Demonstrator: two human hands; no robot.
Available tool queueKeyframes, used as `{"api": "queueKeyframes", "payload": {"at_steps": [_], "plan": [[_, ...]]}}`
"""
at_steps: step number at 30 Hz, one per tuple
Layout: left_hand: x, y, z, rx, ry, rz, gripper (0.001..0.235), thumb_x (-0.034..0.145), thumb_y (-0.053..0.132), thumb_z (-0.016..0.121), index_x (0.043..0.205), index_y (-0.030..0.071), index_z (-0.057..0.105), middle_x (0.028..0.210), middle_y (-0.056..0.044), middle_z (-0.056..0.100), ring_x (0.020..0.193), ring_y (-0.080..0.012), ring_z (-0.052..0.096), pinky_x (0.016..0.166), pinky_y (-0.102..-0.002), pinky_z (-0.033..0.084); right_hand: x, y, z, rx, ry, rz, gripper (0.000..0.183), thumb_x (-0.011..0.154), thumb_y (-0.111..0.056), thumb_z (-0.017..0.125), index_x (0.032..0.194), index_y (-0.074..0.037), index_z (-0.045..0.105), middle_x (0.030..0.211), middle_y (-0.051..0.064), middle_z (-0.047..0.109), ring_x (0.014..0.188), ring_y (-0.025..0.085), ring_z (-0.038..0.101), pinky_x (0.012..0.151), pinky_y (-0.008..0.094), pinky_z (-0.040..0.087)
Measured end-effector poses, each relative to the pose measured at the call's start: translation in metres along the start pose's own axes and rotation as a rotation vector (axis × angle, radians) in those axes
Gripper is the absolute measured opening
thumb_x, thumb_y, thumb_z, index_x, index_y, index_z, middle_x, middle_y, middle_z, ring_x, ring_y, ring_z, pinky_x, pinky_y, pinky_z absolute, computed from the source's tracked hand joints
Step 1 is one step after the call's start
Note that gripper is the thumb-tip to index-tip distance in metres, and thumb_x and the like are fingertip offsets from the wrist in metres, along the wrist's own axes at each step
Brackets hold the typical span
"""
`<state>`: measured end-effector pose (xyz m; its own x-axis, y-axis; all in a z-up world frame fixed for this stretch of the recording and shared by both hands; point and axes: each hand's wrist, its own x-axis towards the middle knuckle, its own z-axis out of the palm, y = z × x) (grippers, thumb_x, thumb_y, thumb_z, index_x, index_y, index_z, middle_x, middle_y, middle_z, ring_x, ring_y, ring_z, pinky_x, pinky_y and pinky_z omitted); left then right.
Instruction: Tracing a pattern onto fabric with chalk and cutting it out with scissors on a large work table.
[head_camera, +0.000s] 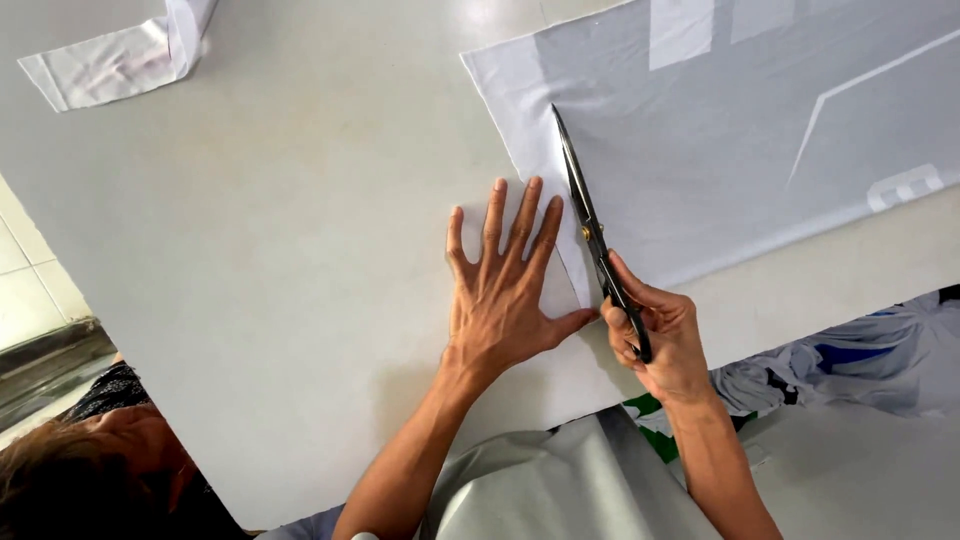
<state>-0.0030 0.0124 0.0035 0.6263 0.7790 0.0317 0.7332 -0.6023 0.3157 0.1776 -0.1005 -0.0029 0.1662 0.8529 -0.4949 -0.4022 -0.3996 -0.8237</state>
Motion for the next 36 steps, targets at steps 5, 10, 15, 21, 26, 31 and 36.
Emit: {"api": "queueKeyframes", "payload": {"at_steps": [5,10,15,21,26,31,36], "plan": [[0.000,0.000,0.000,0.006,-0.015,-0.005,0.118,0.076,0.087,0.069,0.163,0.015,0.034,0.171,-0.008,0.025,0.159,-0.0348,0.021,0.123,-0.066,0.013,0.007,0.000,-0.004,0.067,-0.021,0.001,0.067,0.090,-0.028,0.074,0.149,-0.007,0.052,0.069,0.005,0.047,0.044,0.006,0.038,0.035,0.018,0.022],[0.000,0.000,0.001,-0.007,0.003,0.001,0.124,0.070,0.087,0.076,0.162,0.014,0.036,0.170,-0.008,0.026,0.158,-0.0350,0.023,0.123,-0.066,0.016,0.020,-0.011,0.006,0.027,0.010,0.028,0.068,0.089,-0.029,0.072,0.150,-0.008,0.051,0.069,0.004,0.047,0.044,0.006,0.037,0.037,0.019,0.021],[0.000,0.000,-0.001,0.005,-0.009,-0.003,0.121,0.072,0.089,0.071,0.162,0.015,0.036,0.170,-0.008,0.025,0.158,-0.0346,0.022,0.122,-0.066,0.015,0.023,-0.012,0.012,0.012,-0.025,-0.018,0.059,0.093,-0.001,0.062,0.149,-0.014,0.053,0.067,-0.003,0.040,0.047,0.005,0.031,0.036,0.018,0.019],[0.000,-0.001,0.001,0.009,-0.011,0.003,0.123,0.072,0.090,0.071,0.162,0.014,0.035,0.170,-0.009,0.025,0.158,-0.0349,0.021,0.122,-0.066,0.014,0.027,-0.017,0.014,0.029,0.010,0.013,0.059,0.091,-0.003,0.059,0.149,-0.011,0.054,0.067,0.000,0.040,0.044,0.005,0.034,0.034,0.017,0.019],[0.000,-0.001,0.000,0.015,0.006,0.009,0.121,0.070,0.086,0.072,0.161,0.014,0.038,0.170,-0.010,0.027,0.158,-0.0359,0.023,0.122,-0.066,0.016,0.038,-0.019,0.015,0.047,0.017,0.018,0.065,0.091,-0.028,0.071,0.151,-0.009,0.051,0.070,0.002,0.050,0.043,0.005,0.037,0.034,0.017,0.020],[0.000,-0.001,0.001,-0.020,0.002,0.004,0.119,0.072,0.085,0.073,0.161,0.014,0.037,0.170,-0.009,0.026,0.158,-0.0357,0.023,0.122,-0.067,0.014,0.042,-0.021,0.016,-0.035,0.038,0.019,0.060,0.089,-0.017,0.073,0.147,-0.017,0.057,0.069,-0.003,0.041,0.047,0.007,0.031,0.038,0.020,0.017],[-0.001,-0.001,0.000,-0.015,0.015,0.009,0.123,0.070,0.087,0.075,0.161,0.014,0.038,0.169,-0.010,0.027,0.158,-0.0360,0.023,0.123,-0.067,0.016,0.042,-0.025,0.016,-0.022,0.015,0.001,0.059,0.090,-0.020,0.071,0.147,-0.013,0.056,0.066,-0.003,0.037,0.045,0.005,0.031,0.035,0.018,0.019]]}}
